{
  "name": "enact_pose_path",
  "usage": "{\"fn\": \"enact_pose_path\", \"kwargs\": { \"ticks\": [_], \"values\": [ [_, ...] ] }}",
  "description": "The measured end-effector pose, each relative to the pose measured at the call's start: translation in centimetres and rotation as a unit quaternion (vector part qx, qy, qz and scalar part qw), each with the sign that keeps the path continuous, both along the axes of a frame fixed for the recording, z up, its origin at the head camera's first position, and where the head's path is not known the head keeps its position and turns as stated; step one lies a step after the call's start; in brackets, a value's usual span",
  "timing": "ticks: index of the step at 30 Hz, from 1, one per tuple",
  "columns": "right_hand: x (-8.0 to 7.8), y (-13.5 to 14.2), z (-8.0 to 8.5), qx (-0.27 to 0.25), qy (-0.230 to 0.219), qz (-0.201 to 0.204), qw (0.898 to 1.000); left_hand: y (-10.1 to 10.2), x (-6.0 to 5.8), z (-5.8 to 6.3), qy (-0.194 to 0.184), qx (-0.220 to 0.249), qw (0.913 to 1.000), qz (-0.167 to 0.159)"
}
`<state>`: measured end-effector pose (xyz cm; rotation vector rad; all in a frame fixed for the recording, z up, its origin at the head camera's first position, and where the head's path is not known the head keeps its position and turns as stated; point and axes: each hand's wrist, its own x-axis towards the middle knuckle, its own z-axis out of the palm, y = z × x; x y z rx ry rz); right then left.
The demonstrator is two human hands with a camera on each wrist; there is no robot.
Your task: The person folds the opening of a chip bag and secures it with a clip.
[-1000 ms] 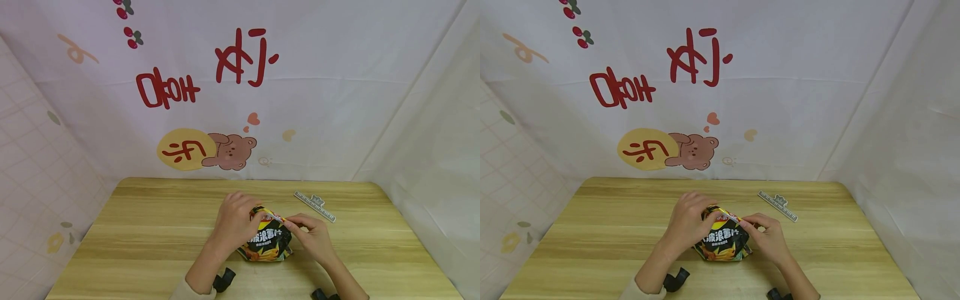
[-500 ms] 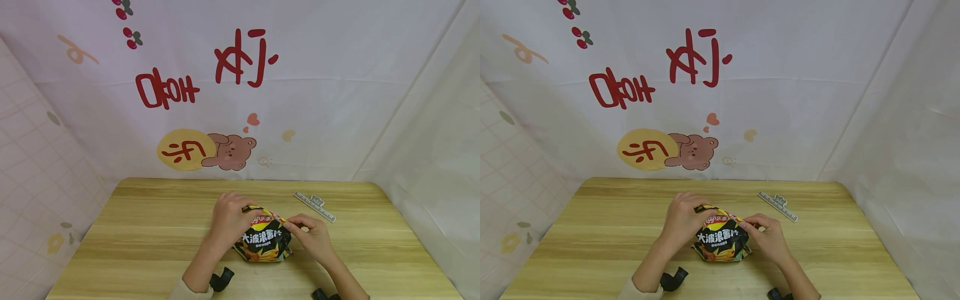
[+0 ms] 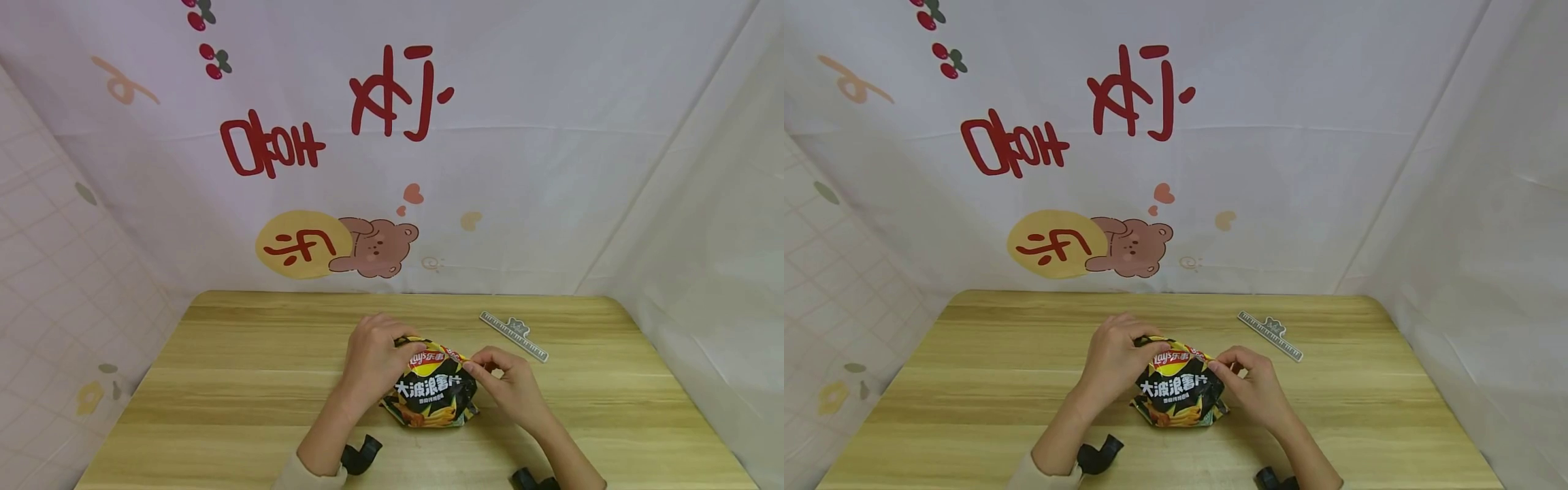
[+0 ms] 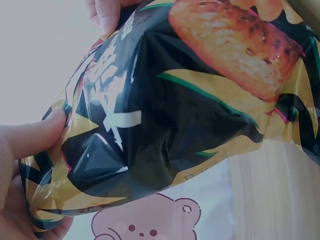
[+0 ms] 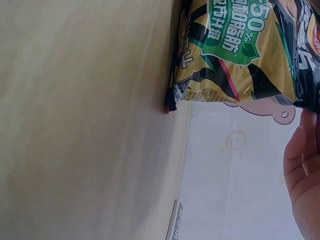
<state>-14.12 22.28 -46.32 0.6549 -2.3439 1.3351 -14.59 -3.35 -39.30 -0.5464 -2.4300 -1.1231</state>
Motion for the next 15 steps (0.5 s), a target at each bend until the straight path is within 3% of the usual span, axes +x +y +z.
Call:
{"fn": "enact_pose_path", "kwargs": {
  "ticks": [15],
  "values": [
    [0.2,1.0,0.9,0.015,-0.058,0.015,0.998,-0.4,0.0,0.1,-0.036,0.004,0.9992,-0.015]
  ]
}}
